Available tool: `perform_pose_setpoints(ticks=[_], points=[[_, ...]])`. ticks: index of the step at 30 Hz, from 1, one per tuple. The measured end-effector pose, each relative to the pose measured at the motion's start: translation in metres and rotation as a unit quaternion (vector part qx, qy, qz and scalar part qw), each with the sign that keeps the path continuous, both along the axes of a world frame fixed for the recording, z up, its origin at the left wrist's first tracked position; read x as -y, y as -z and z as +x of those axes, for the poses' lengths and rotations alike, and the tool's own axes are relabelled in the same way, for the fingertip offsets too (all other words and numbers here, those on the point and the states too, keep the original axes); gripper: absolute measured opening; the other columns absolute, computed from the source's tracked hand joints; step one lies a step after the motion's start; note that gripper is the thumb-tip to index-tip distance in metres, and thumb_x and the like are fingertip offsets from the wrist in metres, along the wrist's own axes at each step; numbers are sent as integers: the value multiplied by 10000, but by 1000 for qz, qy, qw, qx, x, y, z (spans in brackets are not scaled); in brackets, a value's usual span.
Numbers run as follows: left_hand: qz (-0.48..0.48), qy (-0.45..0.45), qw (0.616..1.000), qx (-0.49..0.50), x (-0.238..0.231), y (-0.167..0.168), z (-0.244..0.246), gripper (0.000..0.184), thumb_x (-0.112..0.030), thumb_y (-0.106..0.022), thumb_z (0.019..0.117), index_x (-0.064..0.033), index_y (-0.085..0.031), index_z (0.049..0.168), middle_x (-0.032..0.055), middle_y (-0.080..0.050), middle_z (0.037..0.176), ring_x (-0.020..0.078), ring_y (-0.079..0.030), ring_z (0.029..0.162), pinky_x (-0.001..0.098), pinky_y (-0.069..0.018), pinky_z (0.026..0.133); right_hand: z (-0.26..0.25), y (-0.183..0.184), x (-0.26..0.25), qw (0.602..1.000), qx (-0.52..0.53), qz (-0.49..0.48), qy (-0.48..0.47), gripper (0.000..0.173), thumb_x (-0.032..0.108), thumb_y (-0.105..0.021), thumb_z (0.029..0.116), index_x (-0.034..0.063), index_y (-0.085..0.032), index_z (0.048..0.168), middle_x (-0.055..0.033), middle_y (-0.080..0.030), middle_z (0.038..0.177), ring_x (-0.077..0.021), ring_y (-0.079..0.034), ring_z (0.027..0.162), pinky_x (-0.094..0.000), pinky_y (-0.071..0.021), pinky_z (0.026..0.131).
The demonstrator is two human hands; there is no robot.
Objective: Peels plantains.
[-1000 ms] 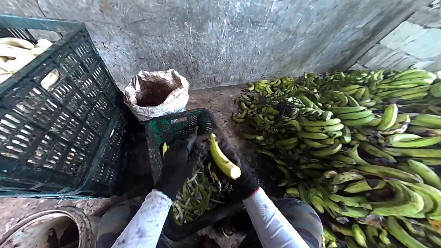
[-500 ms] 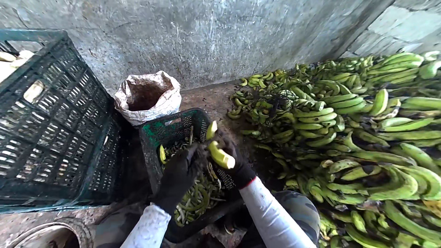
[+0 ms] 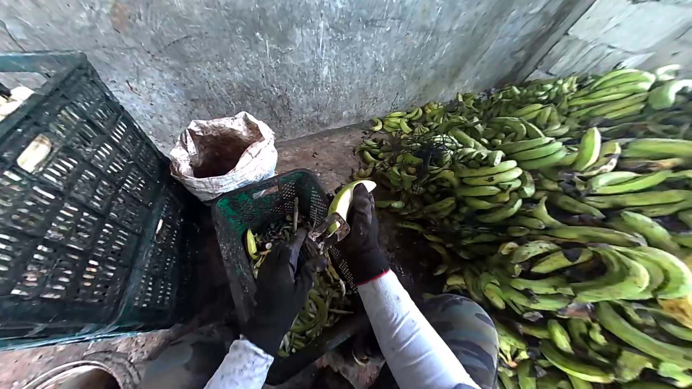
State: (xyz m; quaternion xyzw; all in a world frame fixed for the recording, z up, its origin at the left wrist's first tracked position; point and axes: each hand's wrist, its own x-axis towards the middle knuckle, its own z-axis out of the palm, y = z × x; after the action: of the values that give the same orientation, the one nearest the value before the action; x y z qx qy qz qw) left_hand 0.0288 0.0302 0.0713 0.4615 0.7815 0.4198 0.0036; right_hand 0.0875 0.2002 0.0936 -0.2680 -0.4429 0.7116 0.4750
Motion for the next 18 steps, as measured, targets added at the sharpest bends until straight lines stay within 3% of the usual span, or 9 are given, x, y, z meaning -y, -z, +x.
perform_pose_setpoints(ticks=[3,4,7,10,13,15,18], points=[[-15,-15,999,-33,3,3,-1,655,-590,-541,987,-125,-579,1447,176,-669,1249,312,-646,1154,507,-525,1001,0,-1,1,1000,11,-7,15,439,460,-403,1067,150,-492,1365,-49,-642,1064,-141,-655,913,-375,-585,777],[-27,-11,999,-30,3,3,-4,655,-596,-517,996,-139,-567,1462,175,-660,1273,319,-636,1174,511,-513,1017,2,2,0,1000,25,2,-7,431,470,-395,1065,153,-511,1334,-37,-641,1016,-127,-651,868,-358,-581,743],[-47,-2,999,-1,-1,2,-18,598,-536,-497,1022,-143,-559,1469,160,-656,1303,298,-636,1196,490,-509,1036,15,15,-7,979,66,33,-188,381,459,-385,1069,153,-574,1194,-20,-636,858,-114,-634,732,-321,-570,644],[-102,-2,990,94,-6,-4,-41,492,-390,-443,1070,-194,-498,1518,126,-627,1371,248,-612,1251,476,-482,1080,31,9,-8,906,117,88,-397,409,361,-470,1011,102,-552,1316,-24,-678,994,-86,-657,869,-290,-571,792],[-161,-32,976,140,-11,-4,-54,439,-344,-381,1111,-184,-515,1497,127,-638,1368,254,-618,1252,498,-469,1083,46,-12,-1,832,208,118,-500,529,304,-482,1018,74,-431,1492,-46,-639,1213,-64,-637,1010,-273,-545,903],[-180,-47,969,165,-13,-6,-54,458,-376,-380,1110,-163,-509,1495,137,-640,1353,266,-630,1220,509,-479,1057,48,-12,-1,847,206,90,-481,505,285,-500,1012,62,-447,1462,-48,-647,1169,-74,-647,979,-275,-554,882],[-127,-9,976,179,-11,-7,-39,524,-488,-453,1061,-188,-523,1485,87,-655,1328,191,-640,1182,450,-508,1027,39,15,-11,918,64,-32,-390,382,384,-567,971,105,-563,1230,-41,-685,914,-117,-676,778,-312,-592,712]])
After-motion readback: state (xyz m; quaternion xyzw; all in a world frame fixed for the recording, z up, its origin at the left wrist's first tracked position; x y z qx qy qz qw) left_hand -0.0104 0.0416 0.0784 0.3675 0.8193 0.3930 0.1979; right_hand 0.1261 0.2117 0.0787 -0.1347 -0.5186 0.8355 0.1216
